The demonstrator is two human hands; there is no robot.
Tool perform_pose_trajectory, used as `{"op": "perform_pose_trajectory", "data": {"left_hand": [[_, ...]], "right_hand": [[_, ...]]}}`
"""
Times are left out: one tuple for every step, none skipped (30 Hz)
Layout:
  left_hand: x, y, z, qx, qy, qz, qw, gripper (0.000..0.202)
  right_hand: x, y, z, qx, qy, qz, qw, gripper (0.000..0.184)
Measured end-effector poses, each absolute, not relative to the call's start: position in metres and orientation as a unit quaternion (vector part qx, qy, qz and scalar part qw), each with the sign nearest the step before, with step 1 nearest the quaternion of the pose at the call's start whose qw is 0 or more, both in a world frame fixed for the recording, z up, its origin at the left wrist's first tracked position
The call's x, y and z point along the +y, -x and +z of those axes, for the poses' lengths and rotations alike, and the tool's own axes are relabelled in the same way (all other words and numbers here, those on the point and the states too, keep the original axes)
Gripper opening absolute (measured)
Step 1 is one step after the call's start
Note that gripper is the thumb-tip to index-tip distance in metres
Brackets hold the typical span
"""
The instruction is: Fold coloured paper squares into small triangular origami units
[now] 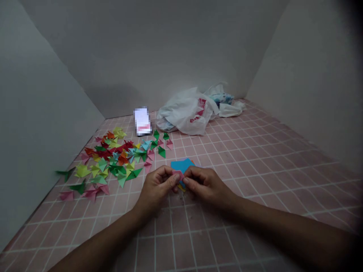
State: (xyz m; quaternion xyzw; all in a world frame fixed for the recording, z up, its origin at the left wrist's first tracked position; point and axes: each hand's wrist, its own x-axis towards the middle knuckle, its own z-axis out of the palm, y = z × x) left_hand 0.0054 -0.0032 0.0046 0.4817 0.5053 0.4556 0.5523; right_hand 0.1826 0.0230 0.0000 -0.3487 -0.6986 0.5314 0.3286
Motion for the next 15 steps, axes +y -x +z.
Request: {"op": "perform_pose_trajectory", "data": {"left_hand": [[-0.0031,-0.0054,0.0058,0.509,-0.491,0.442,0.552,0.024],[-0.0029,-0.0055,0.0069,0.511,-0.501,0.428,0.552,0.024],[-0.0028,-0.0056,0.0079,0.511,-0.510,0.415,0.554,0.023],[-0.0027,-0.0057,0.0088,0.509,-0.516,0.405,0.557,0.023],[-0.0027,-0.0057,0.0095,0.506,-0.521,0.399,0.560,0.023],[-0.0027,-0.0056,0.0101,0.501,-0.524,0.393,0.565,0.023],[-0.0028,-0.0055,0.0107,0.497,-0.528,0.388,0.569,0.024],[-0.0028,-0.0053,0.0112,0.495,-0.531,0.383,0.572,0.024],[-0.0028,-0.0051,0.0116,0.493,-0.535,0.377,0.573,0.025],[-0.0027,-0.0047,0.0118,0.494,-0.537,0.371,0.575,0.025],[-0.0026,-0.0044,0.0118,0.495,-0.538,0.366,0.576,0.025],[-0.0023,-0.0041,0.0115,0.497,-0.538,0.361,0.577,0.026],[-0.0021,-0.0040,0.0109,0.498,-0.537,0.355,0.581,0.026],[-0.0019,-0.0040,0.0100,0.497,-0.532,0.350,0.589,0.026],[-0.0019,-0.0042,0.0089,0.495,-0.523,0.348,0.600,0.026]], "right_hand": [[0.0229,-0.1824,-0.0004,-0.687,0.347,0.548,0.328,0.024],[0.0229,-0.1824,-0.0009,-0.671,0.346,0.568,0.328,0.023],[0.0229,-0.1825,-0.0013,-0.653,0.345,0.591,0.324,0.023],[0.0230,-0.1827,-0.0017,-0.636,0.345,0.612,0.319,0.023],[0.0232,-0.1829,-0.0019,-0.626,0.347,0.624,0.315,0.024],[0.0235,-0.1831,-0.0020,-0.622,0.349,0.629,0.310,0.024],[0.0240,-0.1833,-0.0019,-0.624,0.352,0.626,0.309,0.024],[0.0246,-0.1835,-0.0019,-0.631,0.354,0.618,0.308,0.023],[0.0254,-0.1837,-0.0017,-0.639,0.355,0.608,0.309,0.022],[0.0262,-0.1839,-0.0015,-0.646,0.356,0.600,0.308,0.021],[0.0271,-0.1841,-0.0013,-0.651,0.356,0.597,0.306,0.020],[0.0278,-0.1844,-0.0010,-0.653,0.354,0.599,0.299,0.018],[0.0282,-0.1847,-0.0005,-0.656,0.352,0.601,0.291,0.017],[0.0284,-0.1850,0.0002,-0.662,0.350,0.598,0.284,0.017],[0.0281,-0.1853,0.0011,-0.672,0.351,0.587,0.282,0.016]]}}
